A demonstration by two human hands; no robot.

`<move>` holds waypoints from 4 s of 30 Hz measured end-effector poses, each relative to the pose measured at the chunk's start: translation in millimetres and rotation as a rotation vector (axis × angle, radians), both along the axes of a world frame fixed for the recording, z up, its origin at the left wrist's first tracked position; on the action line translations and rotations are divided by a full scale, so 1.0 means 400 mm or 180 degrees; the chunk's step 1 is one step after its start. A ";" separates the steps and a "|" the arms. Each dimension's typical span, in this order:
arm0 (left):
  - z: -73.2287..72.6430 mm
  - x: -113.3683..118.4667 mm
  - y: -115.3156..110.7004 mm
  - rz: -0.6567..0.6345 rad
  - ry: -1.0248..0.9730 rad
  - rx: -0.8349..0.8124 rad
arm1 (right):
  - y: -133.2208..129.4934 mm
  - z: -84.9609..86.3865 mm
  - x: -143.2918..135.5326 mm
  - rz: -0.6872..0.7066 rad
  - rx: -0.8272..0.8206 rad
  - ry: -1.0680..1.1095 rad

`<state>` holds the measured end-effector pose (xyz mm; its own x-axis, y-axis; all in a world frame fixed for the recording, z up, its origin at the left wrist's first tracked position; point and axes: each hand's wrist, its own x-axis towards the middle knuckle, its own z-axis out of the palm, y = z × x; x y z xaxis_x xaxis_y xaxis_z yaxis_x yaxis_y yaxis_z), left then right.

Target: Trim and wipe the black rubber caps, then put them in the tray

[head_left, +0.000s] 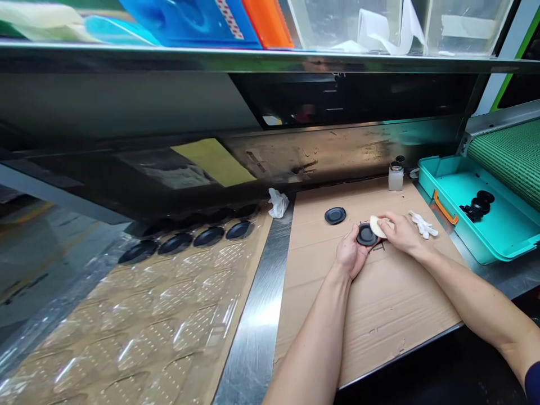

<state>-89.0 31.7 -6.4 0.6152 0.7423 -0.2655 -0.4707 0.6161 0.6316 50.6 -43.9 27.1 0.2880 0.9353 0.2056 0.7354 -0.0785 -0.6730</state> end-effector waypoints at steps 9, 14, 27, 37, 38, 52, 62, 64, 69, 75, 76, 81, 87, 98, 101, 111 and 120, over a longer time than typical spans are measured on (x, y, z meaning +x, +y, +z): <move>0.010 -0.006 -0.001 -0.0046 -0.0018 -0.0189 | 0.010 0.016 -0.101 -0.0553 -0.0730 -0.1162; 0.007 -0.004 0.001 0.0055 0.0039 -0.0174 | 0.004 0.007 -0.100 -0.0688 -0.0831 -0.1162; 0.017 -0.010 -0.005 -0.0013 0.0137 -0.0162 | -0.008 0.003 -0.110 -0.0563 -0.0787 -0.1013; 0.033 -0.030 0.011 0.0128 0.0029 -0.0238 | 0.000 0.007 -0.021 -0.0937 -0.0582 -0.0866; 0.034 -0.035 0.015 0.0166 -0.0006 -0.0250 | -0.003 0.008 -0.012 -0.0895 -0.0579 -0.0864; 0.062 -0.063 0.021 0.0031 -0.0456 -0.0221 | -0.023 0.043 0.102 -0.1666 -0.0784 -0.1878; 0.082 -0.047 -0.057 0.1803 0.0854 0.2048 | -0.012 0.019 0.114 -0.1150 -0.1260 -0.2068; 0.089 -0.047 -0.066 0.1693 0.0797 0.1973 | -0.012 0.018 0.109 -0.1166 -0.1281 -0.2061; 0.097 -0.045 -0.071 0.1551 0.0764 0.1937 | -0.012 0.023 0.108 -0.1165 -0.1272 -0.2090; 0.092 -0.044 -0.075 0.1731 0.1233 0.2443 | -0.007 0.019 0.099 -0.0883 -0.1168 -0.1936; 0.088 -0.043 -0.074 0.1712 0.1442 0.2619 | -0.006 0.018 0.095 -0.0793 -0.1129 -0.1901; 0.070 -0.027 -0.051 0.1483 0.1587 0.2528 | -0.008 0.016 0.071 -0.0711 -0.0581 -0.1785; 0.091 -0.049 -0.002 0.0163 0.0167 0.0069 | -0.011 -0.004 0.041 0.0317 -0.0340 -0.1794; 0.060 -0.030 -0.001 0.0187 0.0110 0.0052 | -0.022 -0.008 -0.065 0.0794 0.0496 -0.1450; 0.035 -0.023 -0.003 0.0603 0.0664 0.0925 | -0.013 -0.015 -0.038 0.0226 0.0213 -0.1485; 0.008 -0.036 -0.029 0.1814 0.2419 0.3775 | -0.038 0.044 0.017 -0.0040 -0.0614 -0.1510; 0.094 -0.040 -0.027 0.0148 0.0763 0.0435 | -0.048 0.111 0.101 0.0039 -0.1197 -0.1381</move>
